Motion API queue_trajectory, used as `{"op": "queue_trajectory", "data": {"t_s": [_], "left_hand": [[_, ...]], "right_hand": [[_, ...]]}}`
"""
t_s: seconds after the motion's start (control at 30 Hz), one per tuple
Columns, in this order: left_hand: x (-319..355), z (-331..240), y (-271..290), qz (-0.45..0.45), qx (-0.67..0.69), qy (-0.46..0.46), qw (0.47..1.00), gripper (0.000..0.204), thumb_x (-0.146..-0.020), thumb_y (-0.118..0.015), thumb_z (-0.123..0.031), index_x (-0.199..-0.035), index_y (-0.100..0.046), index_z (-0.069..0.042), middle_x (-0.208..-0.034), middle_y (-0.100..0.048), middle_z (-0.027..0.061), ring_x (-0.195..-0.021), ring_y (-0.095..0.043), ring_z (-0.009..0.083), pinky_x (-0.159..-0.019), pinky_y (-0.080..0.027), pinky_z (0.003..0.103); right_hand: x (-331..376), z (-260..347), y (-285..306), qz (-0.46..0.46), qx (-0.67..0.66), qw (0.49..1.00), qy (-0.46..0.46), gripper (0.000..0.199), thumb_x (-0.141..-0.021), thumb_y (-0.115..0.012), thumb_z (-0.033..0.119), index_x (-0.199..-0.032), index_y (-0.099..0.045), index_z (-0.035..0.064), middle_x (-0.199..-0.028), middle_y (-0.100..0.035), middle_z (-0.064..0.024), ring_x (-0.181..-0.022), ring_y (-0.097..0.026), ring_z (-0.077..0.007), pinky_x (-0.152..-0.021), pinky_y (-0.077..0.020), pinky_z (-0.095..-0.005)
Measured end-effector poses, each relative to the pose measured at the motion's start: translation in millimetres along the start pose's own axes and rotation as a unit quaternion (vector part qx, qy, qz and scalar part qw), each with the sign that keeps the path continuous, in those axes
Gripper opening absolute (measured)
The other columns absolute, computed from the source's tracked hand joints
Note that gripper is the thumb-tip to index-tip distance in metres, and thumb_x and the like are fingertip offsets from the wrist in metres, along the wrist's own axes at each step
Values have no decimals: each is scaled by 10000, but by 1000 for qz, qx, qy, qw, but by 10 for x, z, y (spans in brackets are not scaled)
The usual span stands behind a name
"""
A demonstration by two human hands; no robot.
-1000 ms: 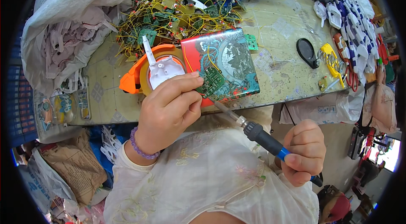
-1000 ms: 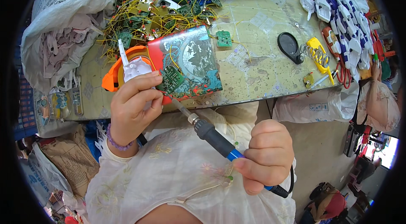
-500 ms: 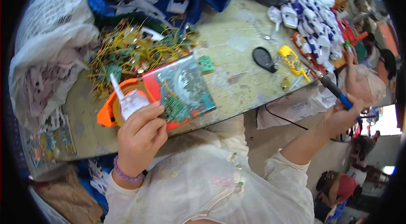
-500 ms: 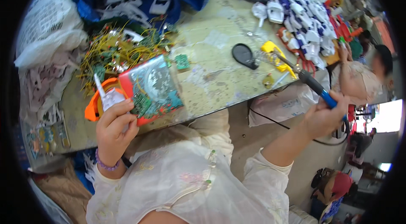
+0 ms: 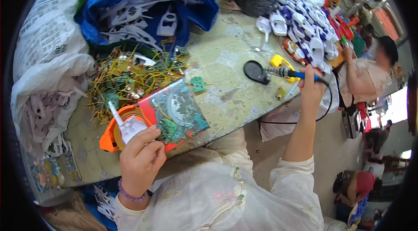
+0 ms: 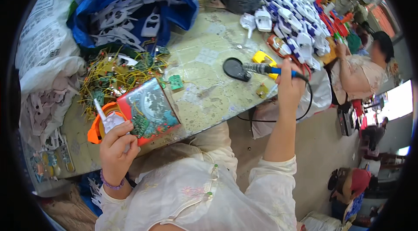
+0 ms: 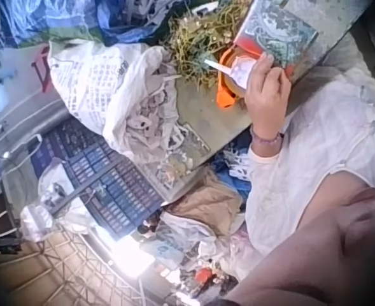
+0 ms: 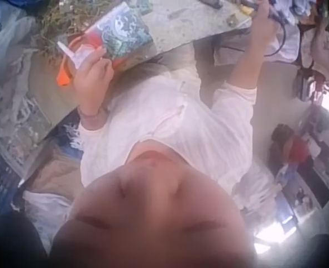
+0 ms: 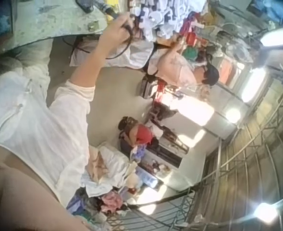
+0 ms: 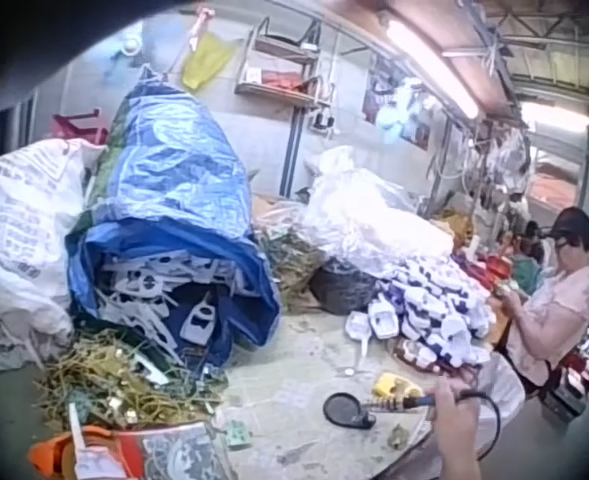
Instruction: Soldering small electronic components and wires onto circuit boards for a toy.
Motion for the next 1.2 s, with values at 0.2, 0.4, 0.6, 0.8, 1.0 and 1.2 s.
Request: {"op": "queue_trajectory", "data": {"t_s": [0.2, 0.4, 0.6, 0.8, 1.0, 1.2], "left_hand": [[-29, 33, 27, 16, 0, -3, 1000, 157, -662, -708, 49, -777, -621, -14, -974, -656, 98, -948, -668, 275, -760, -559, 347], [-24, 72, 40, 34, 20, -10, 999, 127, -698, -716, 2, -773, -618, -25, -991, -663, 82, -960, -666, 250, -770, -559, 335], [4, 104, 66, 42, 22, -16, 999, 126, -702, -714, -2, -771, -613, -28, -999, -663, 90, -966, -664, 252, -772, -560, 337], [-25, 3, 66, 43, 37, -29, 998, 121, -718, -704, -34, -813, -630, -34, -999, -659, 99, -959, -665, 268, -774, -553, 348], [-41, -26, 102, -2, 16, -55, 998, 211, -717, -736, -99, -894, -639, -41, -1002, -638, 104, -948, -638, 292, -766, -532, 367], [-221, -63, -54, 46, -37, 3, 998, 421, -709, -759, -208, -1063, -610, -36, -1006, -589, 108, -891, -564, 282, -771, -473, 380]], "right_hand": [[568, -367, -291, -39, -258, 960, -101, 156, -878, -653, 81, -967, -527, 57, -744, -525, 29, -616, -457, -31, -500, -324, -188], [1125, 213, -1174, 264, -289, 911, -132, 94, -882, -640, 90, -882, -560, 40, -697, -525, 44, -607, -458, -14, -512, -330, -181], [627, 1194, -2735, 342, -41, 899, 271, 131, -861, -598, 145, -941, -626, 46, -817, -659, -132, -715, -642, -280, -642, -494, -361], [320, 975, -3939, 392, 182, 837, 335, 456, -751, -661, 185, -1186, -561, 91, -998, -658, -196, -895, -634, -372, -765, -513, -453], [187, 1127, -3668, 365, 84, 892, 253, 589, -699, -716, 253, -1221, -516, 66, -920, -671, -183, -863, -643, -371, -769, -511, -442], [229, 1027, -3055, 428, -35, 876, 222, 611, -722, -743, 207, -1258, -513, 24, -906, -653, -95, -814, -627, -171, -736, -499, -303]]}}
Point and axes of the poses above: each hand's wrist, its own x-axis away from the middle knuckle, its own y-axis out of the back of the hand, z = x × y, the point moved 6 cm from there along -x, towards the middle knuckle
